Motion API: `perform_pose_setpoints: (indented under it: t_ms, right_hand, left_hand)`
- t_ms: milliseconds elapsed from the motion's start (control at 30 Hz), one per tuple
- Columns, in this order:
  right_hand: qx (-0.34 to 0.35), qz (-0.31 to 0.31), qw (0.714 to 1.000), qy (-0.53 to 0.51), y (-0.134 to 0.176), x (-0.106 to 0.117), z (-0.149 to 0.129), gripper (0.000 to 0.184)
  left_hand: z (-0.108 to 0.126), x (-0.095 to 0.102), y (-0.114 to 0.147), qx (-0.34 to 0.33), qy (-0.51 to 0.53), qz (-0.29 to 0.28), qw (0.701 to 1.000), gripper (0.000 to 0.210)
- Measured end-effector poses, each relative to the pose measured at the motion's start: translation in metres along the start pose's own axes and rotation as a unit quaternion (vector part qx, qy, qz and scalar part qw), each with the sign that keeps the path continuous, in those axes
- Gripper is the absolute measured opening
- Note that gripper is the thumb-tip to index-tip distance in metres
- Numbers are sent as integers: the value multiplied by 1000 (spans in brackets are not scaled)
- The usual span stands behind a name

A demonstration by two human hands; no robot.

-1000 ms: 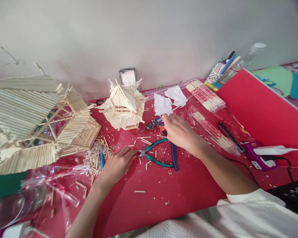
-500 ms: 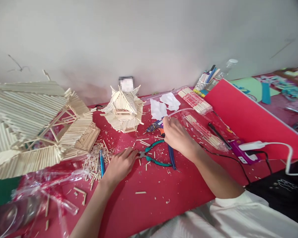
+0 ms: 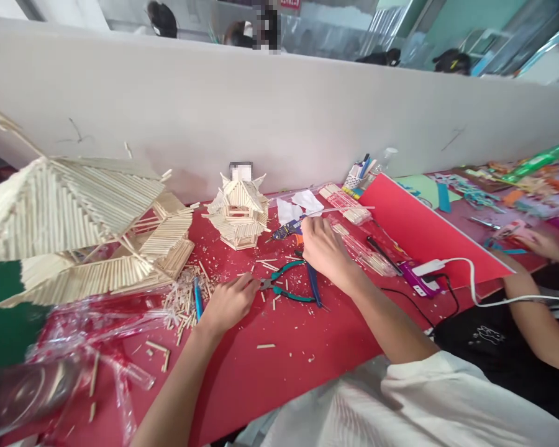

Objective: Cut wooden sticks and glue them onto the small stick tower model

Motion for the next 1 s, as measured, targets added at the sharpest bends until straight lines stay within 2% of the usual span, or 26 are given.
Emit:
perform_pose_setpoints:
  t_ms: [200, 400, 533, 600, 667, 733, 833, 900, 1000]
  right_hand:
    - [-34, -29, 999, 3, -10, -31, 9, 33]
    - [-3, -102, 995, -7, -28, -68, -6, 38]
    - [14, -110, 994, -1, -33, -71, -10, 40]
    - [22, -87, 996, -7, -30, -65, -6, 34]
    - [61, -40, 997, -40, -22, -57, -3, 26]
    - [153, 0, 983, -97, -11, -53, -5, 24]
    - [275, -2, 951, -144, 5, -62, -11, 22]
    - [302, -18, 943, -138, 10, -74, -12, 20]
    - [295, -24, 945, -141, 10, -88, -3, 21]
  left_hand:
    - [-1, 3, 2, 24, -1, 20, 1000, 31]
    - [-14, 6, 4, 104, 6, 31, 994, 34]
    - [-21, -1, 2, 117, 15, 35, 992, 33]
    - [-25, -3, 2, 128, 17, 42, 991, 34]
    - [-28, -5, 1, 134, 19, 44, 990, 36]
    - [-29, -5, 0, 133, 21, 39, 990, 39]
    - [-31, -6, 0, 137, 22, 25, 990, 38]
    - [-32, -6, 0, 142, 17, 22, 989, 37]
    - [-36, -8, 0, 145, 3, 26, 989, 35]
Point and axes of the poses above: each hand's wrist, its own y-axis away from the middle knuckle, its own x-axis out of the back of the hand, z = x × y, the point moved 3 cm from there along -y, towards the middle knuckle, and after that the axes turned 14 degrees about y, right-handed, at the moved point
